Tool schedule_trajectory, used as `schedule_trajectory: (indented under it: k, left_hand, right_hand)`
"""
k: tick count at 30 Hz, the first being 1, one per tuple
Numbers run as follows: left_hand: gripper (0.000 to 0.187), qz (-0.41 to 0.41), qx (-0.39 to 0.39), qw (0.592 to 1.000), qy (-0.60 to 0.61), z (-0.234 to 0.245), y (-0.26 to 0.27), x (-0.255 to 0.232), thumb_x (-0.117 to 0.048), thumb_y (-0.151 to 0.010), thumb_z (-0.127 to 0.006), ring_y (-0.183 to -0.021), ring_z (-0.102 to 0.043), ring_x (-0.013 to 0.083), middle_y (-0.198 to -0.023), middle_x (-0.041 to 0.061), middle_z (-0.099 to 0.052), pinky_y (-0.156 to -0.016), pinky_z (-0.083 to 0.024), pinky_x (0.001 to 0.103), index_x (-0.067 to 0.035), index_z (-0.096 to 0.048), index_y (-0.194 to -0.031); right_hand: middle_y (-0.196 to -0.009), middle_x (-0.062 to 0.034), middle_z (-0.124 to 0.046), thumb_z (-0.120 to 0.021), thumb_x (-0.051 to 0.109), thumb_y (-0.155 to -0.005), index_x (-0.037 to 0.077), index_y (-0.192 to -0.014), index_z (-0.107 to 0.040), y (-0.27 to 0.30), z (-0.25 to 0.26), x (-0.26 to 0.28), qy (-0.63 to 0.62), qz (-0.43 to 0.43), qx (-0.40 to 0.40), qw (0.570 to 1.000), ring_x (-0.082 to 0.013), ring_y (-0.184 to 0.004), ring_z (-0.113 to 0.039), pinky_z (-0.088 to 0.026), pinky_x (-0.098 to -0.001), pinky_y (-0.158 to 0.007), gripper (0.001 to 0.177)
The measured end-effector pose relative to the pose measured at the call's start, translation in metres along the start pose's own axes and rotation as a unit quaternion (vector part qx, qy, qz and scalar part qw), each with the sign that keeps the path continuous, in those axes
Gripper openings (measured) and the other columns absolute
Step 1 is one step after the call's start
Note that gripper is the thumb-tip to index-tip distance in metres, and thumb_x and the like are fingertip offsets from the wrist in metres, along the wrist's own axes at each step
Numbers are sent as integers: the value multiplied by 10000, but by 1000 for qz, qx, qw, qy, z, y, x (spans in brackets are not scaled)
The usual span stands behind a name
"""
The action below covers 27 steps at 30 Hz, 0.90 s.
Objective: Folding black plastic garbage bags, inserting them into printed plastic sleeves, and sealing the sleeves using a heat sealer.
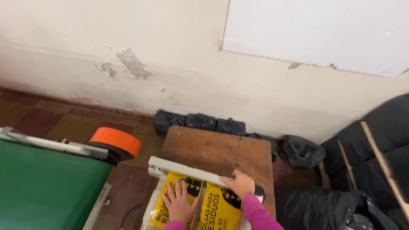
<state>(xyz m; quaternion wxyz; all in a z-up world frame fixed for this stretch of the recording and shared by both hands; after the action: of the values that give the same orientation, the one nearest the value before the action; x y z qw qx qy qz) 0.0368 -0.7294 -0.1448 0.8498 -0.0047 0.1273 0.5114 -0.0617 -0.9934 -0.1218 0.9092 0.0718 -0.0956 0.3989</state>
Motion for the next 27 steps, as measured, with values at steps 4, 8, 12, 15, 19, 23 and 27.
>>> schedule_trajectory:
  k: [4,8,12,15,19,23,27]
  left_hand:
    - [925,-12,-25,999,16,2,2,0,-687,-856,-552,-1543,-27,402,-1678,84,-159,-1178,-76,686,-176,-295,-1583]
    - [942,-20,-47,998,23,4,0,0,-676,-848,-562,-1539,-41,406,-1683,88,-179,-1173,-82,689,-174,-305,-1603]
    - [941,-22,-53,998,26,0,2,1,-672,-849,-564,-1536,-50,408,-1656,93,-188,-1172,-87,691,-168,-309,-1601]
    - [948,-27,-64,997,27,2,1,1,-671,-849,-564,-1534,-52,411,-1654,98,-192,-1167,-91,690,-151,-309,-1599]
    - [936,-20,-49,998,28,4,3,0,-675,-854,-554,-1540,-43,405,-1661,92,-183,-1172,-89,684,-129,-296,-1569]
    - [935,-17,-45,999,25,2,2,1,-682,-859,-542,-1542,-36,400,-1663,96,-173,-1171,-86,684,-118,-284,-1559]
    - [939,-17,-41,999,23,1,2,1,-684,-862,-537,-1541,-31,402,-1662,108,-168,-1168,-85,687,-112,-280,-1560]
  right_hand:
    - [-949,-108,-752,-681,771,-727,122,-989,-710,2,1,0,-14,-1,-26,1000,-287,-939,-718,-556,-435,-836,700]
    - [-928,-104,-754,-677,770,-725,125,-977,-717,2,4,2,-12,-5,-26,1000,-292,-919,-719,-561,-434,-810,694]
    - [-927,-111,-751,-683,766,-741,112,-988,-721,3,7,3,-22,-1,-14,1000,-292,-908,-720,-558,-433,-793,700]
    - [-932,-97,-756,-682,764,-728,122,-986,-726,3,7,3,-20,-11,-18,1000,-284,-919,-722,-562,-428,-798,693]
    - [-934,-91,-762,-679,758,-737,121,-992,-730,4,9,4,-23,-16,-3,1000,-274,-919,-727,-564,-420,-804,688]
    - [-936,-91,-762,-679,750,-736,122,-981,-736,6,12,6,-29,-14,-6,999,-273,-916,-727,-566,-422,-802,676]
    - [-934,-96,-760,-674,760,-744,118,-988,-733,5,12,6,-17,-13,-1,1000,-271,-914,-728,-566,-419,-806,690]
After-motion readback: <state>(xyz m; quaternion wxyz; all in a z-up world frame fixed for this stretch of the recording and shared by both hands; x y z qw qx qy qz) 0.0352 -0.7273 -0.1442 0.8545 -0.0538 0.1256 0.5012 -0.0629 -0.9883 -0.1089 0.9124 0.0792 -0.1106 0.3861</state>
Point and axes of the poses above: each hand's wrist, its own y-axis away from the middle knuckle, its own z-axis out of the back of the hand, x = y × z, the point moved 5 cm from there along -y, towards the middle knuckle
